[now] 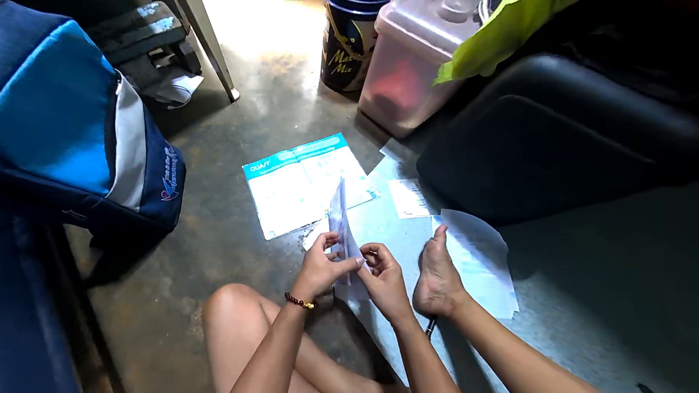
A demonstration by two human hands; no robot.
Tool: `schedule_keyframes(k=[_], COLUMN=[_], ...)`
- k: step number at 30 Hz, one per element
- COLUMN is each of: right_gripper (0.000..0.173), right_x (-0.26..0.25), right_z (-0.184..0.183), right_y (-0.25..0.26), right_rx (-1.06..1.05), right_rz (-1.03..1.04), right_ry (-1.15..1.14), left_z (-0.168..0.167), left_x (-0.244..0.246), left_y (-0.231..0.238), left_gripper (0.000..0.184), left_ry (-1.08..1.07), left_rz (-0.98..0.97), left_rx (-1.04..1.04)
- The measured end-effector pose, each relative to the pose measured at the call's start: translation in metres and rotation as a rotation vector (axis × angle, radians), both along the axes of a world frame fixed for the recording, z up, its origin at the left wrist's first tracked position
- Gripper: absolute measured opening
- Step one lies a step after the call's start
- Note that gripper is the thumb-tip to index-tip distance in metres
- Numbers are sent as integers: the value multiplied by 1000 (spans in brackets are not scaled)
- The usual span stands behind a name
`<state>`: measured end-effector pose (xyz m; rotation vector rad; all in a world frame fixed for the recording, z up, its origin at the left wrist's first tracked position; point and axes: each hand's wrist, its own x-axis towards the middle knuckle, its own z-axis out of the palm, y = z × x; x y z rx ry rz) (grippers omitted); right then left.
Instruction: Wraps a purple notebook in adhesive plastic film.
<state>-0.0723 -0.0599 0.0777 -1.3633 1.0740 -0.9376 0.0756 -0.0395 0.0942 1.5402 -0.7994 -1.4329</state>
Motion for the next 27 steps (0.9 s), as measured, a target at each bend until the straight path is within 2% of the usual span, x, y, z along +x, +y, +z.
schedule_keyframes(k=[4,7,11,13,16,21,24,27], right_gripper=[14,29,27,25,31,27,28,31], right_x=[8,5,-3,-2,-2,-7,-10,-12], right_z=[1,-5,-19,-18,-17,-11,-8,-7], right_y=[3,2,-4,-4,-3,-6,-6,-8], right_rx=[-125,-210,-442,-460,-396,-269,-321,-401], right_rz=[-4,-15,30,50,42,58,1,-76], right_ry=[111,203,310,322,306,293,343,415], left_z=[5,-1,-7,-6,-5,-7,-8,-9], left_x=[4,7,9,9,8,11,13,17], left_y=[5,10,12,12,11,11,14,15], left_gripper=[29,9,7,8,10,14,15,8], left_ry=[-168,-181,-24,72,136,102,26,-56], left_rz=[81,108,156,169,191,209,200,212], left_rx=[11,-39,-92,-66,-42,-81,-93,-103])
